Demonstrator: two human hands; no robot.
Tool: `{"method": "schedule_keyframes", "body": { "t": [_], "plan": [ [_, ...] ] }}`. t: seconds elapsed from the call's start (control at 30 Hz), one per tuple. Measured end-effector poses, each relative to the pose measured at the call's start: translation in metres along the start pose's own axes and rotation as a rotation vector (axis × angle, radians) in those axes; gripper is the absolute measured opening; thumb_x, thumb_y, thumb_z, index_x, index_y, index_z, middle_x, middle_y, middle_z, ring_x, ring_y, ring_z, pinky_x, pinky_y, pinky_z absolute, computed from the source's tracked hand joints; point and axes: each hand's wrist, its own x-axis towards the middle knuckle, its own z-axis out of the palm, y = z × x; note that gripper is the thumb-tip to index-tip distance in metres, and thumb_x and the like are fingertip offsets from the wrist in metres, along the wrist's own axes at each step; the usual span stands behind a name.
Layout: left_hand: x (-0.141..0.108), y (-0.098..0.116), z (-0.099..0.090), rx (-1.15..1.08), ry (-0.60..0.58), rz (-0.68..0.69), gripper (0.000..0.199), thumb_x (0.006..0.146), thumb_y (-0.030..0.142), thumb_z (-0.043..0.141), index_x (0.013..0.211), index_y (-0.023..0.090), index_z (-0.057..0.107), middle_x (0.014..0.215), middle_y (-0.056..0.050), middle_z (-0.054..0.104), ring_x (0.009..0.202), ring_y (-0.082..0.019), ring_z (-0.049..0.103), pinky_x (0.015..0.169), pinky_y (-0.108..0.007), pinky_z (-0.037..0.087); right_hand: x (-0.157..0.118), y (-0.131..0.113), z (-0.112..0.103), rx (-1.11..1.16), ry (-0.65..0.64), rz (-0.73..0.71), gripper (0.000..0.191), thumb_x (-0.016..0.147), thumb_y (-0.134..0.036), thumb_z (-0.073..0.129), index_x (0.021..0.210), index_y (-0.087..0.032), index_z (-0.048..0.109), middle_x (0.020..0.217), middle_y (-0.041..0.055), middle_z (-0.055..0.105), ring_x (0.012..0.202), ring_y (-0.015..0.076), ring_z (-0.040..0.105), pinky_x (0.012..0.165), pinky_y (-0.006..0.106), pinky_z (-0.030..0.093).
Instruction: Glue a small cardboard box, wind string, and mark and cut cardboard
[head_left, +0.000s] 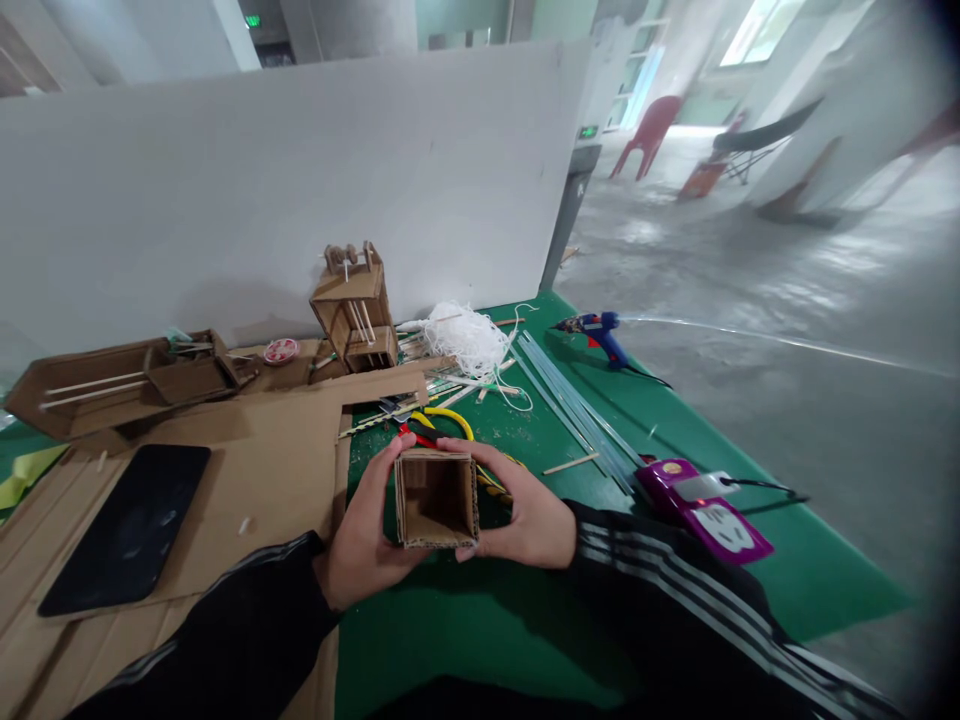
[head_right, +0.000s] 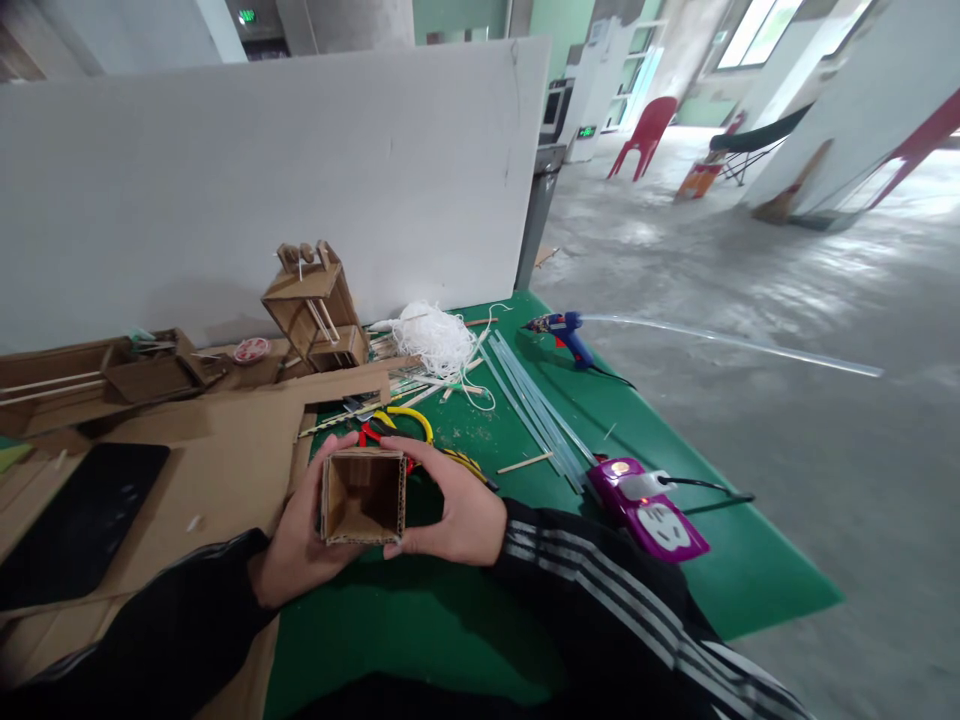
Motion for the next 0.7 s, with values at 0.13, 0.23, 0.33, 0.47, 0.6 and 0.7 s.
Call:
{"method": "schedule_keyframes", "body": {
  "t": [0.13,0.23,0.33,0.47,0.6,0.7],
  "plan": [
    [-0.0047,0.0015,0.0012,-0.003,0.028,-0.078,0.102,0.076,0.034,0.076,0.153,0.026,0.010,0.153,-0.016,0.032,0.140,-0.037,0.033,0.112,-0.058,0.033,-0.0014,-0.0024,-0.0011,0.151,0.019,0.003,0.089,0.070,-0.039,0.082,0.143,-0.022,0.032,0.142,0.0137,0.049,0.131,0.0283,0.048,0.111,0.045,0.035],
    [-0.0039,0.0039,-0.0002,0.037,0.023,-0.042,0.097,0.076,0.036,0.075,0.152,0.026,0.016,0.151,-0.016,0.034,0.139,-0.037,0.034,0.111,-0.058,0.033,-0.0016,-0.0044,-0.0018,0.217,0.016,0.007,0.081,0.078,-0.039,0.075,0.143,-0.022,0.029,0.143,0.0140,0.048,0.131,0.0270,0.048,0.111,0.045,0.036],
    [-0.0023,0.0040,-0.0013,0.032,0.027,-0.008,0.095,0.075,0.040,0.075,0.151,0.026,0.019,0.148,-0.015,0.036,0.137,-0.037,0.036,0.110,-0.057,0.035,-0.0013,-0.0059,-0.0018,0.226,0.009,-0.002,0.077,0.079,-0.037,0.074,0.142,-0.022,0.032,0.142,0.0132,0.049,0.129,0.0263,0.050,0.110,0.043,0.037],
    [-0.0007,0.0037,-0.0023,0.040,0.024,-0.024,0.099,0.073,0.047,0.076,0.151,0.027,0.019,0.147,-0.016,0.036,0.137,-0.037,0.036,0.109,-0.057,0.036,-0.0018,-0.0047,-0.0007,0.273,0.020,0.028,0.074,0.079,-0.037,0.074,0.141,-0.023,0.035,0.140,0.0121,0.051,0.127,0.0264,0.052,0.109,0.042,0.039],
    [0.0027,0.0073,-0.0044,0.100,-0.014,0.031,0.110,0.067,0.048,0.080,0.152,0.027,0.014,0.151,-0.017,0.029,0.140,-0.039,0.030,0.111,-0.057,0.033,-0.0016,-0.0019,-0.0007,0.431,0.067,0.167,0.069,0.083,-0.052,0.067,0.138,-0.022,0.040,0.130,0.0116,0.059,0.117,0.0268,0.058,0.099,0.042,0.047],
    [0.0039,0.0094,-0.0048,0.123,-0.030,0.044,0.107,0.072,0.041,0.079,0.153,0.026,0.011,0.154,-0.018,0.026,0.141,-0.038,0.030,0.112,-0.057,0.032,0.0006,-0.0015,-0.0017,0.410,0.052,0.312,0.068,0.084,-0.063,0.058,0.136,-0.022,0.045,0.119,0.0090,0.065,0.108,0.0264,0.061,0.093,0.042,0.051]
  ]
}}
